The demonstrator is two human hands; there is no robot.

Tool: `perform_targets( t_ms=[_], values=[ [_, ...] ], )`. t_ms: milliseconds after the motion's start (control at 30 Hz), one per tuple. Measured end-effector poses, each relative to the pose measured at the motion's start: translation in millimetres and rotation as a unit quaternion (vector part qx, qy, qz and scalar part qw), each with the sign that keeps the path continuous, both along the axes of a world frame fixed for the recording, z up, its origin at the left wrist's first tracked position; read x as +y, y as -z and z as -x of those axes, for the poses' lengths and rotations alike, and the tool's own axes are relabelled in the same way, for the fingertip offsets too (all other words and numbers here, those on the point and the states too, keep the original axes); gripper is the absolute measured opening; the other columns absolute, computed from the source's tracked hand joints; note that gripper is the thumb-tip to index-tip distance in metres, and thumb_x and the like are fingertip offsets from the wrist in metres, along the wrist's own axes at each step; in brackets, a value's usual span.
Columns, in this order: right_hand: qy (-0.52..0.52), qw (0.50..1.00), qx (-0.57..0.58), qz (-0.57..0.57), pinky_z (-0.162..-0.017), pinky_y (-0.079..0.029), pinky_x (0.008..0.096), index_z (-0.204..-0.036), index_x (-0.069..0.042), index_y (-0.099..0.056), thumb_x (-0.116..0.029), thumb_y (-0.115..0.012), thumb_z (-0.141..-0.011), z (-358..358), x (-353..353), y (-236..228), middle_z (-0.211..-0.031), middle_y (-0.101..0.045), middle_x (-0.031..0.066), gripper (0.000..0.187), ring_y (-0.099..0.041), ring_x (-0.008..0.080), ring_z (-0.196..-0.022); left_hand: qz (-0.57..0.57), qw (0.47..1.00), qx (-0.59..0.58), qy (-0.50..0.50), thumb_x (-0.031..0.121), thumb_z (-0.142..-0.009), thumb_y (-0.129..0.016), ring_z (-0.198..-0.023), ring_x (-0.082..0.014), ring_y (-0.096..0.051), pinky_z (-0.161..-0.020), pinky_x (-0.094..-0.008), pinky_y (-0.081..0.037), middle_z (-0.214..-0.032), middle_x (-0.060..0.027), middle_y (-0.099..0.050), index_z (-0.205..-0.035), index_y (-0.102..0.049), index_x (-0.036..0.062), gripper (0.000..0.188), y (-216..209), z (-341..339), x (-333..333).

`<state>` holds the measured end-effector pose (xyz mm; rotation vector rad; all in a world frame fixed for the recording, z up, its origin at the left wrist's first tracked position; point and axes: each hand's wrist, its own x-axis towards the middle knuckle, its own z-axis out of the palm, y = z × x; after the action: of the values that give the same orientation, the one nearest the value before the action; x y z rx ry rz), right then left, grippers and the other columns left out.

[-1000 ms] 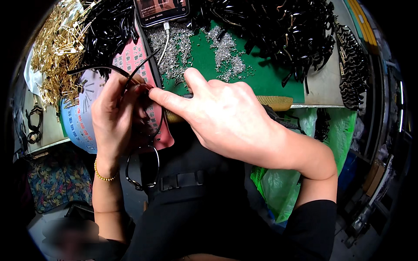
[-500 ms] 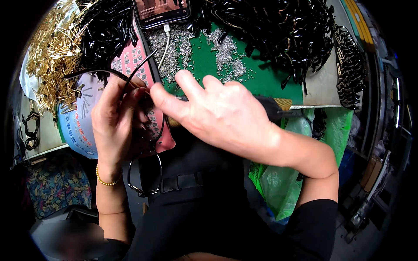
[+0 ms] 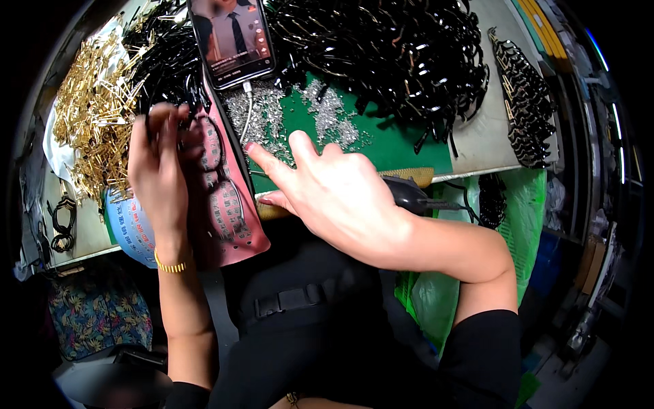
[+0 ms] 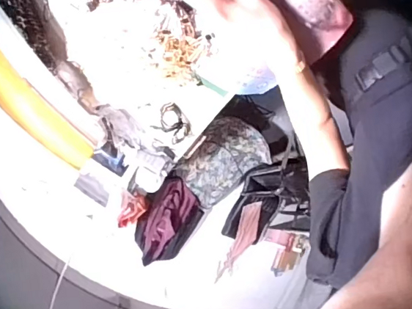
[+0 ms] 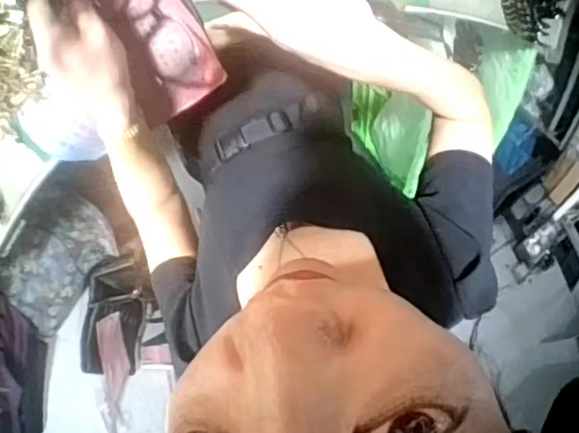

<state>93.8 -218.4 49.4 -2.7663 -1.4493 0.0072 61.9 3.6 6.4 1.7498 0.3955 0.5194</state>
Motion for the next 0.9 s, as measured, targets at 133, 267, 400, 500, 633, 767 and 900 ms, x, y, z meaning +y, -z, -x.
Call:
perform_targets(
  t_ms=[133, 267, 400, 500, 633, 767, 900],
  values=[
    [-0.022, 1.0, 0.015, 0.002, -0.051, -0.051, 0.0322, -0.142, -0.016, -0.056, -0.033, -0.066, -0.095, 3, -18, -3, -0.095, -0.053, 0.0114, 0.051, -0.061, 0.021, -0.061, -0.078, 0.997, 0.005, 0.015, 0.018, -0.11, -0.049, -0.078, -0.0076, -0.067, -0.063, -0.0216, -0.055, -0.114, -0.0053, -0.071, -0.136, -0.059, 0.0014, 0.032, 0, -14, 6],
    [0.05, 0.989, 0.129, -0.048, -0.054, -0.054, 0.0398, -0.132, -0.013, -0.054, -0.006, -0.06, -0.088, 5, -45, -14, -0.097, -0.052, 0.0146, 0.045, -0.064, 0.028, -0.07, -0.035, 0.991, -0.101, -0.077, 0.028, -0.112, -0.045, -0.061, -0.0037, -0.056, -0.052, -0.0177, -0.046, -0.099, -0.0065, -0.068, -0.141, -0.054, 0.0023, 0.04, -1, 15, 1],
    [0.035, 0.988, 0.148, -0.013, -0.057, -0.053, 0.037, -0.131, -0.02, -0.06, -0.013, -0.067, -0.091, 1, -37, -16, -0.094, -0.05, 0.0099, 0.042, -0.064, 0.0252, -0.076, 0.054, 0.99, -0.096, -0.092, 0.038, -0.111, -0.045, -0.06, 0.0005, -0.035, -0.046, -0.0179, -0.027, -0.084, 0.0024, -0.05, -0.127, -0.055, -0.0013, 0.044, -4, 36, -4],
    [0.032, 0.986, 0.16, 0.025, -0.056, -0.052, 0.0368, -0.135, -0.025, -0.06, -0.014, -0.066, -0.093, 2, -32, -15, -0.094, -0.05, 0.0092, 0.044, -0.064, 0.0255, -0.077, 0.172, 0.971, -0.15, -0.072, 0.033, -0.112, -0.042, -0.066, -0.0058, -0.039, -0.054, -0.0211, -0.037, -0.081, -0.0012, -0.045, -0.124, -0.056, -0.0047, 0.042, -2, 58, 2],
    [0.031, 0.984, 0.175, 0.035, -0.057, -0.053, 0.0393, -0.138, -0.027, -0.058, -0.015, -0.064, -0.095, -1, -27, -16, -0.093, -0.051, 0.0099, 0.046, -0.065, 0.0261, -0.076, -0.006, 0.98, -0.176, -0.088, 0.019, -0.111, -0.048, -0.093, -0.0174, -0.06, -0.088, -0.0291, -0.048, -0.106, -0.011, -0.061, -0.122, -0.056, -0.0071, 0.029, 10, 82, 13],
    [0.031, 0.982, 0.182, 0.038, -0.057, -0.053, 0.0403, -0.139, -0.027, -0.057, -0.015, -0.063, -0.095, -2, -23, -16, -0.092, -0.052, 0.0103, 0.046, -0.065, 0.0267, -0.075, -0.114, 0.988, -0.041, -0.098, -0.002, -0.102, -0.059, -0.097, -0.0175, -0.061, -0.091, -0.031, -0.05, -0.113, -0.0128, -0.066, -0.113, -0.062, -0.006, 0.012, 30, 99, 13],
    [0.021, 0.985, 0.168, 0.018, -0.054, -0.053, 0.0394, -0.138, -0.023, -0.057, -0.011, -0.062, -0.09, -2, -23, -12, -0.095, -0.054, 0.0153, 0.05, -0.066, 0.0274, -0.069, -0.262, 0.964, -0.011, -0.035, -0.003, -0.102, -0.057, -0.092, -0.0162, -0.065, -0.091, -0.0286, -0.053, -0.108, -0.0106, -0.066, -0.117, -0.063, -0.0079, 0.016, 27, 111, 17]
  ],
)
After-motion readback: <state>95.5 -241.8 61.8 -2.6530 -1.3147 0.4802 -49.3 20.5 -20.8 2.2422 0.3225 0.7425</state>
